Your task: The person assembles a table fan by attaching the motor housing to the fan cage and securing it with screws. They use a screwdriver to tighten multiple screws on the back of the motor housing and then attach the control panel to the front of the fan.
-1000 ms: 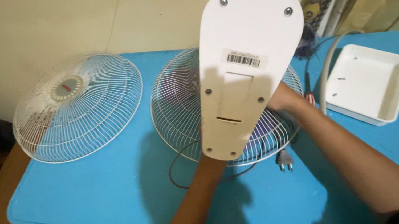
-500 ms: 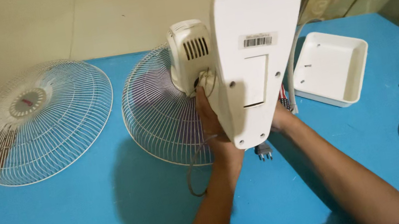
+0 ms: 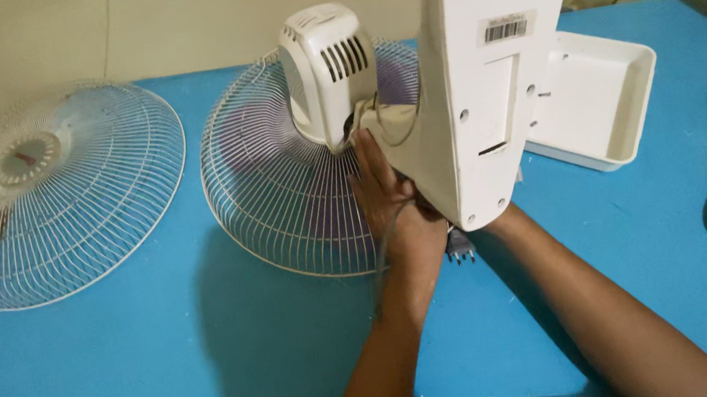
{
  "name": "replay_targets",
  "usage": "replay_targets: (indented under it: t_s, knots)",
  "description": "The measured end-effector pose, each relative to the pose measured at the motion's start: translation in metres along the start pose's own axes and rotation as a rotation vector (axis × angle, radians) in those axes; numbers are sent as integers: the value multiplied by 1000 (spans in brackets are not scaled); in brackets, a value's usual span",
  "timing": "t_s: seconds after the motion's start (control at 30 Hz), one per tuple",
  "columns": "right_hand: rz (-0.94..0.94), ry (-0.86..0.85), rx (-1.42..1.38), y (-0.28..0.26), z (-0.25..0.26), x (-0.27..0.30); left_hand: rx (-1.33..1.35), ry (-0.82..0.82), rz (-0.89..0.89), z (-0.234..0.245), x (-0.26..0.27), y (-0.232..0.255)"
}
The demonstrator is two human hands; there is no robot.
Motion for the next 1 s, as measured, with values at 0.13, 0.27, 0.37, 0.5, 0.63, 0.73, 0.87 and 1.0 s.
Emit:
replay_targets:
  t_s: [0.13,0.27,0.37,0.5,0.63,0.73,0.87,1.0]
  knots:
    - [80,-16,76,-34,-13,-3,6,-102,55,8,9,-4]
    - [33,-75,264,-62,-27,-3,36,-54,90,12,29,-1]
    - [112,-85,236,-83,-33,-8,25,-35,138,9,30,-2]
    - [-157,-43,236,-96,-37,-10,20,81,83,7,25,1]
    - [-105,-24,252,-102,-40,-10,-20,86,43,11,18,1]
    - [-11,-32,292,-99,-38,-10,-48,77,-12,12,12,-3]
    - [44,-29,276,-93,-37,-10,-96,163,-139,13,6,-6]
    - [-32,-45,326,-93,-36,-13,-74,160,-204,20,6,-4]
Point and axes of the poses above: each hand's wrist, its own x-axis away from the middle knuckle, its own z-axis out of the back of the hand, y = z × x, the point moved 2 cm from there along -x, towards the middle knuckle, and after that the axes turned 9 degrees about z, right-handed, at the moved point
